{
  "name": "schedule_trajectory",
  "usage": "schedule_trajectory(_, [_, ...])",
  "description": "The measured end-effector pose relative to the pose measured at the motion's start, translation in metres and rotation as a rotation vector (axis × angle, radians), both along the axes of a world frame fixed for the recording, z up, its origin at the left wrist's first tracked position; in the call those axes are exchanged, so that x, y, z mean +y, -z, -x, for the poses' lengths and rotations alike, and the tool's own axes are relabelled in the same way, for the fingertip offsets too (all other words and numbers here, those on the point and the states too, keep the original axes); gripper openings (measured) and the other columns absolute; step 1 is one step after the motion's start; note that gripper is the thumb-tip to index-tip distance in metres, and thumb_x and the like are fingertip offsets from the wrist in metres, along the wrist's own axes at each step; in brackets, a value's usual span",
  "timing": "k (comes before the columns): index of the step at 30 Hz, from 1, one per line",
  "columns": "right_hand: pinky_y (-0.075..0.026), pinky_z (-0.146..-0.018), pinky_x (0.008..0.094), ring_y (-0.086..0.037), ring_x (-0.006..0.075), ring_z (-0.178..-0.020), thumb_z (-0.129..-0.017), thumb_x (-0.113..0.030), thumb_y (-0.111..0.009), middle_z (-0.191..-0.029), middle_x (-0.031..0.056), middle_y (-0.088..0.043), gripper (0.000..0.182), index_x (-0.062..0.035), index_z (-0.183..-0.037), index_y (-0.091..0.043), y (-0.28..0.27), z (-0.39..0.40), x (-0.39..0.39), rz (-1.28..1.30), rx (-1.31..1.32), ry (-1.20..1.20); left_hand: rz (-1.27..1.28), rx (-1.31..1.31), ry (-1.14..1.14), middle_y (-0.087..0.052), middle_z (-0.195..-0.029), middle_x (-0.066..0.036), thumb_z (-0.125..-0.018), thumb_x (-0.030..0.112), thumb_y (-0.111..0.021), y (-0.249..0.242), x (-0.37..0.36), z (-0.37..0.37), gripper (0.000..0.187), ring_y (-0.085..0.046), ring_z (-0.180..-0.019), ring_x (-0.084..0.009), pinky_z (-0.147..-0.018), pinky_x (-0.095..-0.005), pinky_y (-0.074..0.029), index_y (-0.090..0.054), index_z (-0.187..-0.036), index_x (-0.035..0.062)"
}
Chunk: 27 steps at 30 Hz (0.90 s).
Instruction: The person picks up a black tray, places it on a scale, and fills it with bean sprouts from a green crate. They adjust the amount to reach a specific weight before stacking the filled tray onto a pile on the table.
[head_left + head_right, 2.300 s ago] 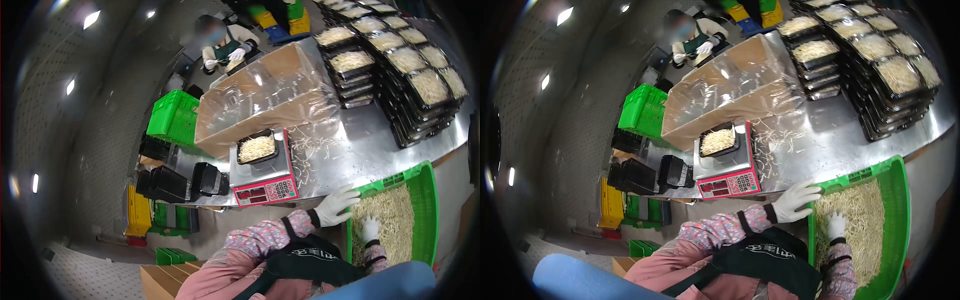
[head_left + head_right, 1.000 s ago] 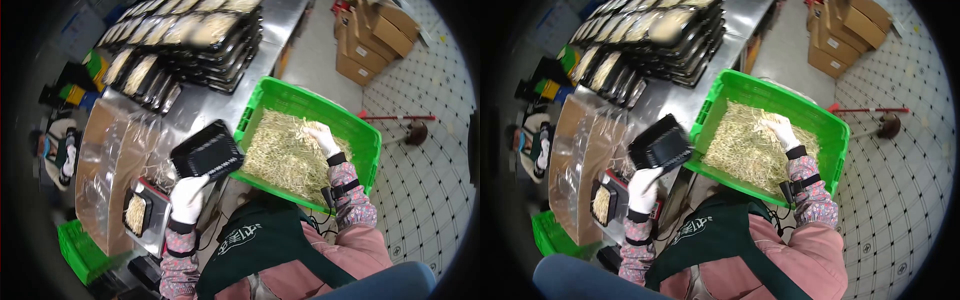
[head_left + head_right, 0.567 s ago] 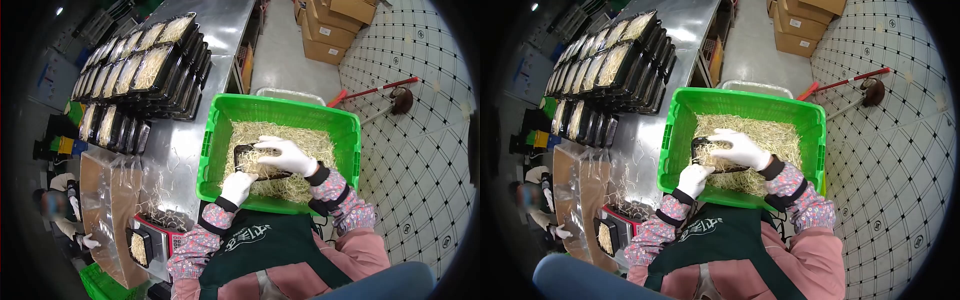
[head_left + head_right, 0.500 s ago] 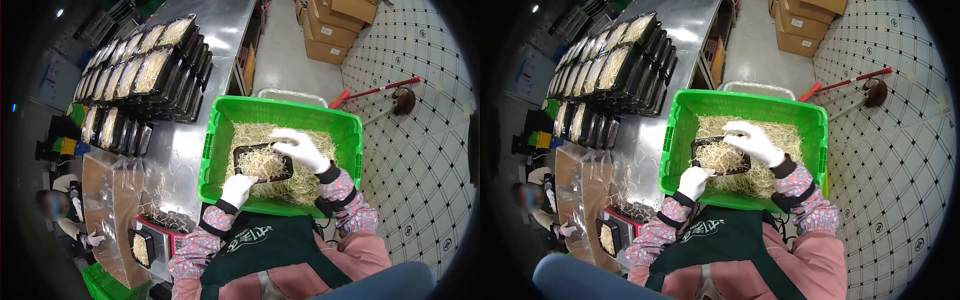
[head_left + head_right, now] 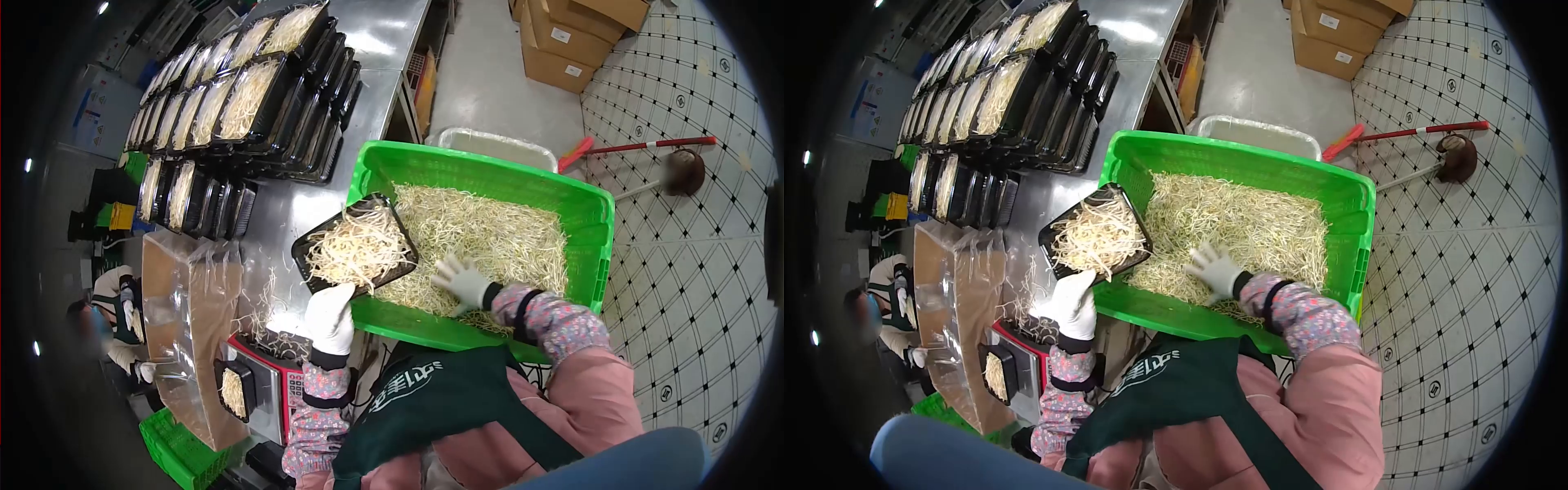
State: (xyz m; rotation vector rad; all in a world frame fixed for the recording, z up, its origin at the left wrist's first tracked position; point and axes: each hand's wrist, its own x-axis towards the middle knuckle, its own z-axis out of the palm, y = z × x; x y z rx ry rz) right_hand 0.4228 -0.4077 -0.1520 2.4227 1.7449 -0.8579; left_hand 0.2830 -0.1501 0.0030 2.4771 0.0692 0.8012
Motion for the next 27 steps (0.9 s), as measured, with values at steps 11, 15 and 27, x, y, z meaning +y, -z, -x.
schedule_trajectory(11, [-0.052, -0.082, 0.0399, -0.062, 0.0341, -0.093, -0.081, -0.012, -0.065, -0.094, 0.0136, -0.066, 0.020, -0.0071, -0.099, -0.069, 0.050, -0.052, -0.042, -0.511, 0.326, 0.665, 0.021, 0.094, 0.026, -0.070, -0.094, -0.008, -0.070, -0.011, -0.065, 0.003, 0.001, 0.017, 0.040, -0.066, -0.086, -0.0288, -0.078, -0.0366, -0.053, -0.070, -0.103, 0.0106])
schedule_trajectory(15, [-0.053, -0.068, 0.0258, -0.064, 0.0096, -0.077, -0.086, -0.005, -0.068, -0.089, 0.0030, -0.071, 0.016, -0.0012, -0.102, -0.071, -0.009, -0.094, -0.078, -0.691, 0.790, 1.203, 0.019, 0.150, 0.124, -0.070, -0.093, -0.009, -0.070, -0.010, -0.065, 0.013, -0.012, 0.001, 0.040, -0.065, -0.084, -0.0291, -0.075, -0.0373, -0.053, -0.071, -0.104, 0.0121])
schedule_trajectory(27, [-0.049, -0.095, 0.0370, -0.061, 0.0332, -0.111, -0.079, -0.022, -0.076, -0.121, 0.0178, -0.063, 0.036, -0.0082, -0.111, -0.069, -0.145, -0.052, -0.021, -0.968, 0.303, 0.678, -0.177, 0.176, 0.442, -0.061, -0.074, -0.002, -0.073, 0.000, -0.062, 0.051, -0.060, -0.049, 0.034, -0.058, -0.067, -0.0248, -0.060, -0.0372, -0.048, -0.066, -0.103, 0.0170])
